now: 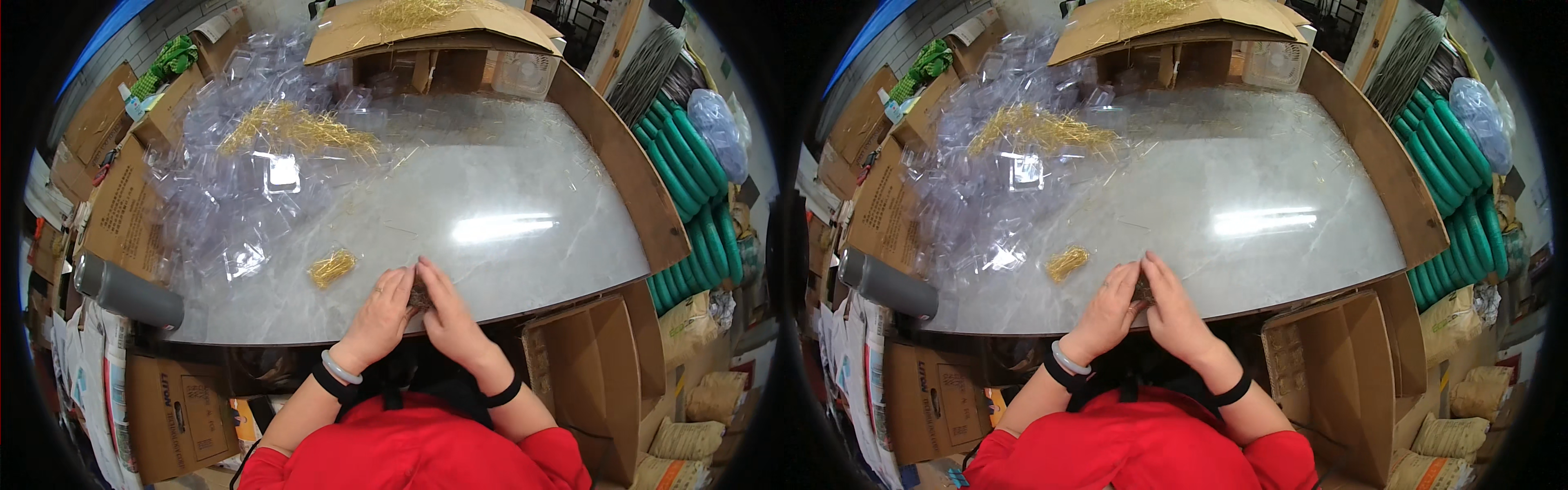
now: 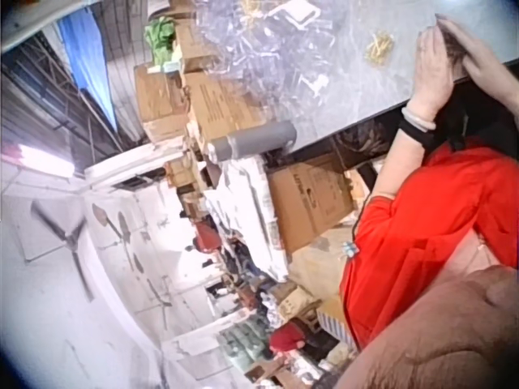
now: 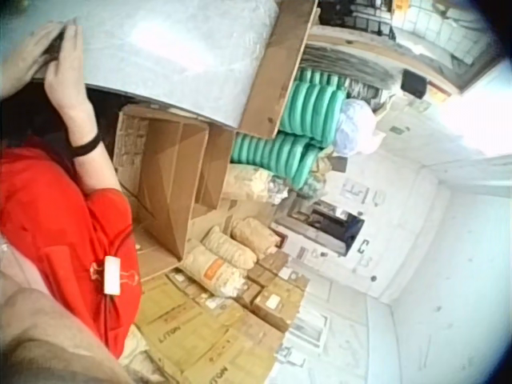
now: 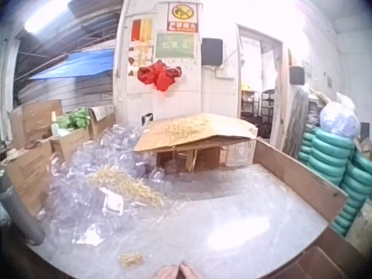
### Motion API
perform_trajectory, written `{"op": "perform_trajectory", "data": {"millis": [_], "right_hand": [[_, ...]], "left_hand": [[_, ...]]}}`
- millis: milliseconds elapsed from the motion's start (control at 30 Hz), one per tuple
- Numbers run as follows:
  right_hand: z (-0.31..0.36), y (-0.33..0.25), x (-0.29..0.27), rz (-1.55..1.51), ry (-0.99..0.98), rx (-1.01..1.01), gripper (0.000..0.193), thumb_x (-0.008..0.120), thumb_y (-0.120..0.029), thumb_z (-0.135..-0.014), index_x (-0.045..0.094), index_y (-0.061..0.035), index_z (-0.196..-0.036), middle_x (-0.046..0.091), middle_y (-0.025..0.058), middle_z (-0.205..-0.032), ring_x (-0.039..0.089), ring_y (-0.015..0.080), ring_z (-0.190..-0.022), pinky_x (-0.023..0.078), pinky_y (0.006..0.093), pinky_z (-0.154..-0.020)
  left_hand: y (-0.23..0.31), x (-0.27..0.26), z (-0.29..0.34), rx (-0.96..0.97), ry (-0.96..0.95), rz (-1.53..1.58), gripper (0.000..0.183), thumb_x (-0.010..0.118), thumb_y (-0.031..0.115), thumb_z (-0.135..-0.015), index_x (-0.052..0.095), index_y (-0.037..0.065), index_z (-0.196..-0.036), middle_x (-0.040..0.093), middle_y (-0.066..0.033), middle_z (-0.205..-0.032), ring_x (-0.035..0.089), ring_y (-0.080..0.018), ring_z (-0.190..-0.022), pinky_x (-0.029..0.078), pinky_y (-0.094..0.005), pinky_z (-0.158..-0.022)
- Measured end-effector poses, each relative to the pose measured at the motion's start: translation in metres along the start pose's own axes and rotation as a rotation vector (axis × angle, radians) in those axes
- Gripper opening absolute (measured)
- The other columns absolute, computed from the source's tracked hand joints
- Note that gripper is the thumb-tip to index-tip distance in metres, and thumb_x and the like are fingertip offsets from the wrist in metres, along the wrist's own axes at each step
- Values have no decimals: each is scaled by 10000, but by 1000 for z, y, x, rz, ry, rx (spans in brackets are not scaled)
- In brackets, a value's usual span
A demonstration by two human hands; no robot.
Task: Counting and packing small gold pins into small plastic bags and placing them into a box.
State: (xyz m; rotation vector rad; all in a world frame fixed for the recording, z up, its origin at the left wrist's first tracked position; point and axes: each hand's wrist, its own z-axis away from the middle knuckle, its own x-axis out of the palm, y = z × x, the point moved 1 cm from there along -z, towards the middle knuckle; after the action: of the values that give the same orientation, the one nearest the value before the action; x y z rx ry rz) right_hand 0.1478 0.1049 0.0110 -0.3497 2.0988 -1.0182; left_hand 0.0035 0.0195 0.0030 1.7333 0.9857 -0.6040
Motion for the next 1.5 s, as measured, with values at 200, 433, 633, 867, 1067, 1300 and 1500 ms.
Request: {"op": "perform_trajectory", "data": {"millis": [200,433,633,867,1067,1300,1500], "right_hand": [[-24,11,-30,200,-335,-172,731,736,-160,-813,421,-36,-1461,458,180,-1477,372,398,-1411,285,543,-1176],[-17,16,-18,278,-292,-123,526,750,-284,-829,588,-90,-1291,542,120,-1323,501,350,-1259,336,504,-1144],[-26,2,-16,464,-193,-333,511,746,-245,-832,579,-89,-1289,559,105,-1344,453,330,-1354,386,430,-1122],[-21,13,-11,301,-299,-303,401,699,-141,-876,564,-37,-1239,561,151,-1342,513,354,-1297,427,455,-1093],[-20,6,-18,226,-257,-221,411,713,-92,-849,558,-15,-1222,569,180,-1293,540,378,-1233,482,432,-1012],[-18,20,-14,215,-255,-330,383,719,-77,-837,587,-22,-1192,573,170,-1290,556,366,-1205,494,421,-989],[-2,5,-29,291,-50,-193,363,658,0,-864,584,-9,-1219,549,185,-1339,536,402,-1223,470,452,-1022]], "left_hand": [[-6,-10,-1,-28,28,320,945,683,69,-810,125,-24,-1567,330,-271,-1512,412,-418,-1376,337,-453,-1168],[-6,-20,21,-156,144,266,900,751,122,-792,274,-2,-1544,355,-226,-1528,413,-383,-1376,343,-462,-1148],[13,-38,33,-285,155,-154,387,775,169,-817,644,-2,-1139,585,-182,-1117,577,-404,-1062,478,-462,-868],[3,-32,12,-360,99,-4,282,726,46,-833,630,-21,-1089,600,-176,-975,637,-334,-956,521,-404,-750],[6,-30,10,-404,102,524,316,677,-7,-837,609,-8,-1145,583,-171,-1141,633,-330,-1048,537,-406,-890],[-3,-14,15,-140,34,-61,597,697,70,-865,455,-35,-1400,458,-237,-1440,402,-419,-1381,320,-480,-1167],[2,-15,8,-35,-93,22,617,641,57,-909,377,-60,-1454,405,-259,-1488,360,-428,-1417,279,-506,-1194]]}}
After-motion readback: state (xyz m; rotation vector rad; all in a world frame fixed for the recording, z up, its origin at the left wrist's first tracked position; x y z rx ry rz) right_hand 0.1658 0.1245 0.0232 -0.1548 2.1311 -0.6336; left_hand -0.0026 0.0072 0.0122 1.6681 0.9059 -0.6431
